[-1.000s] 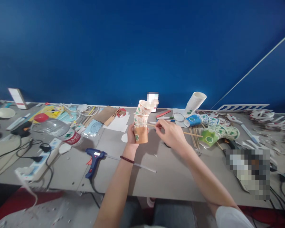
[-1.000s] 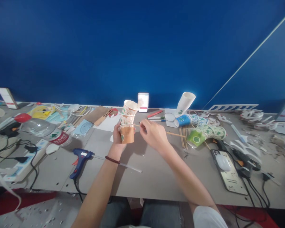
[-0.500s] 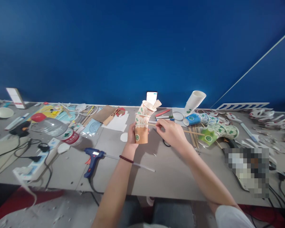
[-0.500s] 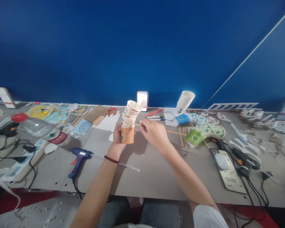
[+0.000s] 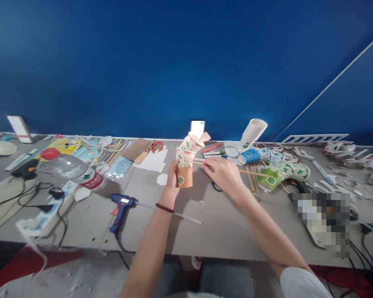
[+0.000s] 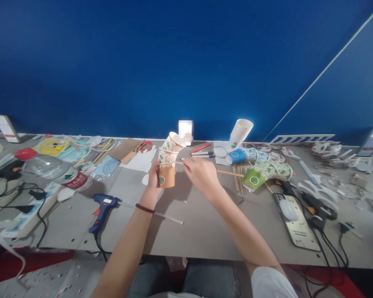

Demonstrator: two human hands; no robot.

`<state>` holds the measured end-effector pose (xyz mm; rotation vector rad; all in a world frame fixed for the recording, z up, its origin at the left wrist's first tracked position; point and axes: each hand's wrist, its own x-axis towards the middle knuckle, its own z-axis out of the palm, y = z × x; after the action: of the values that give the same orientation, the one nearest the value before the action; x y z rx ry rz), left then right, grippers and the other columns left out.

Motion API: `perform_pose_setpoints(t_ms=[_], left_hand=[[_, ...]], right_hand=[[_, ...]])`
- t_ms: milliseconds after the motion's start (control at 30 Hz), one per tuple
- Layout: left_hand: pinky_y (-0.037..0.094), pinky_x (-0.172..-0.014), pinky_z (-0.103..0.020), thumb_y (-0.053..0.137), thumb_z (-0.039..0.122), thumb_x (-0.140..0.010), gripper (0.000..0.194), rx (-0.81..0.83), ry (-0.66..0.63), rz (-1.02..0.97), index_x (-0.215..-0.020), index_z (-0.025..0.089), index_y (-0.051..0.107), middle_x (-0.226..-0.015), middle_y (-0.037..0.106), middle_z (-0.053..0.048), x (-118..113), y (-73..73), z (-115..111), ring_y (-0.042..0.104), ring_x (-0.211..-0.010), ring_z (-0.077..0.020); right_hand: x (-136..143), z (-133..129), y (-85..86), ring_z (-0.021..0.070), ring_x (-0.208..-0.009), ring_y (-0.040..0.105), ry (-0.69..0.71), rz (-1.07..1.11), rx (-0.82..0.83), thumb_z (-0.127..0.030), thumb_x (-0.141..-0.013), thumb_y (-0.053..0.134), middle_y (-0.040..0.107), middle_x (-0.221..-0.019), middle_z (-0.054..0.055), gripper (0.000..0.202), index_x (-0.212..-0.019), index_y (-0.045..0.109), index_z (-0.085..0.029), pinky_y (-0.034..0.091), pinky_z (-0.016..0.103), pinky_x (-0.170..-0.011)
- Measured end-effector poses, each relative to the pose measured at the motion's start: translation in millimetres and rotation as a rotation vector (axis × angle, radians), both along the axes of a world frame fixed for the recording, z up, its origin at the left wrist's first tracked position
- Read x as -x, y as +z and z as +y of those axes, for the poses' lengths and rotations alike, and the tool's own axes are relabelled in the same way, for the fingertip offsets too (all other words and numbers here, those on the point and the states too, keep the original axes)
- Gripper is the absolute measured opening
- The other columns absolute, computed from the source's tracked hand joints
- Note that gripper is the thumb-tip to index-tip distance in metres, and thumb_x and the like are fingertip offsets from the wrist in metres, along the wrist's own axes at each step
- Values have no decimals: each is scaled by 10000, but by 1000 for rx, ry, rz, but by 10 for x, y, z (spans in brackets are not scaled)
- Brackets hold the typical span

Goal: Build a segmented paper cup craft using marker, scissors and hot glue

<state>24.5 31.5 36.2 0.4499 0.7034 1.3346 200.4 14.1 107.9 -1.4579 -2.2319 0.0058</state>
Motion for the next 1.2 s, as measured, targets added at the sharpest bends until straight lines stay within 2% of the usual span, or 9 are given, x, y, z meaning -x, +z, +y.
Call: perform_pose_setpoints(t_ms=[133, 367, 533, 667, 767, 867, 967, 1067, 1200], left_hand=[[528, -628, -300, 609, 434, -801, 287, 24, -6, 26, -874, 168, 688, -710, 713, -51, 0, 14, -11, 706, -749, -239], [502, -590, -283, 664, 496, -740, 355, -17, 18, 69, -842, 156, 670, -690, 689, -42, 2, -30, 8, 669, -645, -195], [503, -622, -305, 682, 543, -697, 422, -48, 64, 143, -873, 160, 660, -702, 686, -35, -14, -33, 14, 661, -645, -194], [500, -665, -284, 708, 476, -702, 350, -138, 97, 220, -877, 180, 649, -778, 696, -19, -81, -15, -18, 664, -713, -179], [486, -673, -260, 728, 425, -702, 306, -190, 89, 252, -874, 187, 639, -793, 689, -4, -126, -17, -37, 661, -747, -167], [487, -682, -266, 716, 448, -712, 336, -187, 69, 234, -905, 183, 640, -812, 691, -14, -127, -20, -36, 666, -761, -174], [499, -700, -281, 721, 469, -693, 398, -151, 95, 195, -948, 174, 645, -857, 702, -31, -92, -9, -17, 670, -766, -179], [503, -675, -290, 731, 497, -658, 434, -91, 162, 153, -916, 161, 642, -814, 701, -36, -53, 10, 10, 665, -713, -176], [504, -631, -311, 725, 521, -637, 457, -65, 215, 119, -904, 162, 636, -759, 694, -33, -27, 6, 42, 654, -637, -180]], right_hand=[[-13, 1, 29, 178, -772, 597, 37, -98, -72, -151, -919, 460, 697, -794, 43, 262, -766, 664, -214, 300, 269, -591], [53, -55, 7, 176, -766, 587, 45, -215, -158, -76, -899, 463, 705, -778, 57, 283, -731, 662, -189, 316, 284, -613], [56, -19, -4, 168, -738, 600, 7, -165, -40, -132, -898, 493, 717, -774, 43, 234, -776, 683, -197, 275, 271, -563], [57, -11, 27, 163, -677, 597, -33, -83, 91, -195, -901, 497, 719, -767, 14, 211, -769, 659, -221, 243, 268, -546], [68, -16, 26, 164, -663, 606, -19, -7, 154, -195, -891, 500, 723, -775, 2, 180, -780, 638, -226, 257, 265, -559], [70, -13, 7, 171, -704, 630, 5, 71, 186, -197, -877, 524, 740, -859, 2, 120, -878, 637, -236, 288, 258, -579], [45, -5, 4, 189, -734, 645, -19, 42, 203, -226, -873, 546, 748, -891, 14, 129, -969, 632, -243, 289, 263, -583], [-24, 9, 42, 205, -719, 644, -96, -42, 206, -244, -877, 546, 746, -860, 32, 154, -1007, 629, -242, 267, 277, -575], [-140, 33, 120, 203, -701, 630, -158, -74, 210, -244, -884, 537, 734, -823, 28, 97, -918, 628, -235, 250, 280, -563]])
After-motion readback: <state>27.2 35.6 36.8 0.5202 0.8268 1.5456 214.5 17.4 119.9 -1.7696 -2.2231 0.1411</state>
